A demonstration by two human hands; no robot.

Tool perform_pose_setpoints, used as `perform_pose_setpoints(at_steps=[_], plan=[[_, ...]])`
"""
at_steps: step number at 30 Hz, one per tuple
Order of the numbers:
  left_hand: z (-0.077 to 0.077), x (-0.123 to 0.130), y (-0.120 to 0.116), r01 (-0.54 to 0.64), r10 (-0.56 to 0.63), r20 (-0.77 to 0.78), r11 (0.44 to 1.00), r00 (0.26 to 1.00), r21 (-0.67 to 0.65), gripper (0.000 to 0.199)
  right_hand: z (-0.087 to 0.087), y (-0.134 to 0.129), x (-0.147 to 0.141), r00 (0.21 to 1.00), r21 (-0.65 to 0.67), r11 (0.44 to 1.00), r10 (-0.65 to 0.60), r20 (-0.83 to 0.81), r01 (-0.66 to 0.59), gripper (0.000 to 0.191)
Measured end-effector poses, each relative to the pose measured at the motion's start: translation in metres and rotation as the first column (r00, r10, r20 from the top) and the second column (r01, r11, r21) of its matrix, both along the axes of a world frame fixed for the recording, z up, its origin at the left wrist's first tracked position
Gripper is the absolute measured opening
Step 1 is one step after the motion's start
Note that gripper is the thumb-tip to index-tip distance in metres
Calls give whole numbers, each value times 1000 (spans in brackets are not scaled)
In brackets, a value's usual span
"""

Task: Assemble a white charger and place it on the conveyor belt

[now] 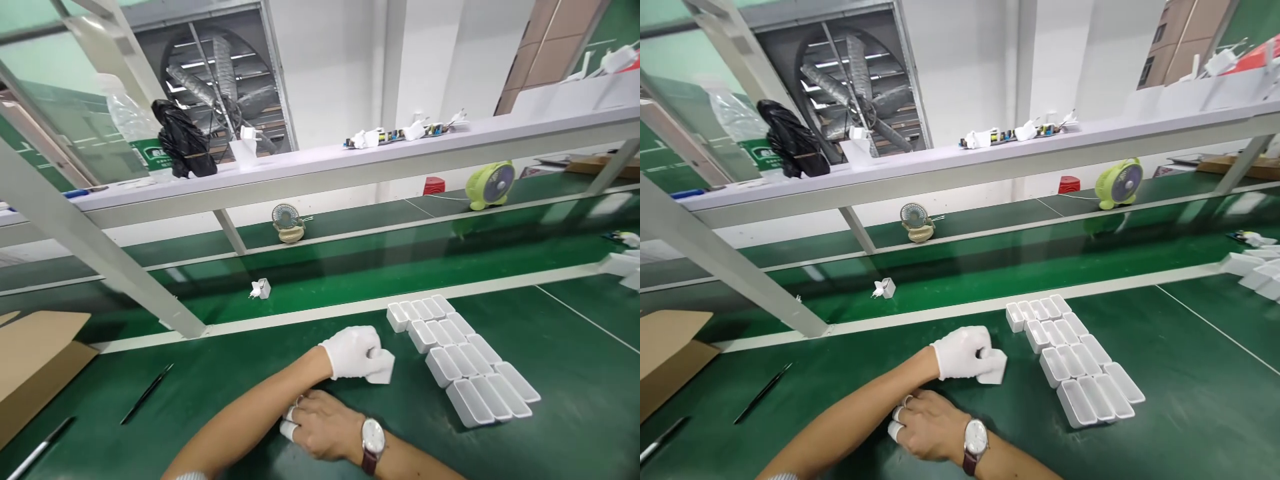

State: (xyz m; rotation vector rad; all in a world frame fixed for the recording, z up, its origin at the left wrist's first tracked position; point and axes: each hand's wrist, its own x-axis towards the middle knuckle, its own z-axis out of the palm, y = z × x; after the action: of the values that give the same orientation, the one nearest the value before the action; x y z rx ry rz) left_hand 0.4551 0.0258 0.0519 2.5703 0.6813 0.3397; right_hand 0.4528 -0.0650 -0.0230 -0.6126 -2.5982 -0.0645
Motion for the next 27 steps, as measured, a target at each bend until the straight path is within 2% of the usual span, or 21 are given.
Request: perform_pose_setpoints(at_steps=[2, 5, 6, 9, 11, 17, 21, 24, 27], plan=[[2, -33, 6, -177, 177, 79, 984, 981, -2, 27, -2, -1, 0, 1000, 11, 1000, 20, -23, -19, 10], [-1, -86, 16, -358, 355, 135, 934, 925, -3, 12, -5, -1, 1, 998, 21, 999, 43, -46, -42, 11], [-4, -103, 19, -411, 407, 159, 912, 899, -13, 13, -7, -1, 2, 998, 17, 999, 47, -48, -46, 11], [-13, -143, 20, -489, 493, 207, 869, 845, -74, 41, -9, -1, 2, 997, -11, 998, 58, -46, -58, 14], [-19, -161, 17, -494, 510, 229, 860, 829, -129, 48, -10, -1, 3, 997, -37, 998, 56, -51, -58, 17], [-36, -181, 11, -412, 509, 330, 852, 795, -322, 51, -14, -4, 4, 992, -96, 995, -6, -123, -6, 32], [-49, -180, 7, -349, 509, 402, 844, 761, -408, 57, -10, -3, -2, 991, -98, 995, -6, -131, -7, 24], [-56, -174, 0, -388, 576, 405, 800, 710, -457, 67, -6, 0, -14, 996, -75, 997, -34, -87, 27, 10], [-60, -169, -8, -453, 636, 370, 757, 677, -472, 69, -9, 2, -29, 997, -24, 997, -72, -30, 71, 14]])
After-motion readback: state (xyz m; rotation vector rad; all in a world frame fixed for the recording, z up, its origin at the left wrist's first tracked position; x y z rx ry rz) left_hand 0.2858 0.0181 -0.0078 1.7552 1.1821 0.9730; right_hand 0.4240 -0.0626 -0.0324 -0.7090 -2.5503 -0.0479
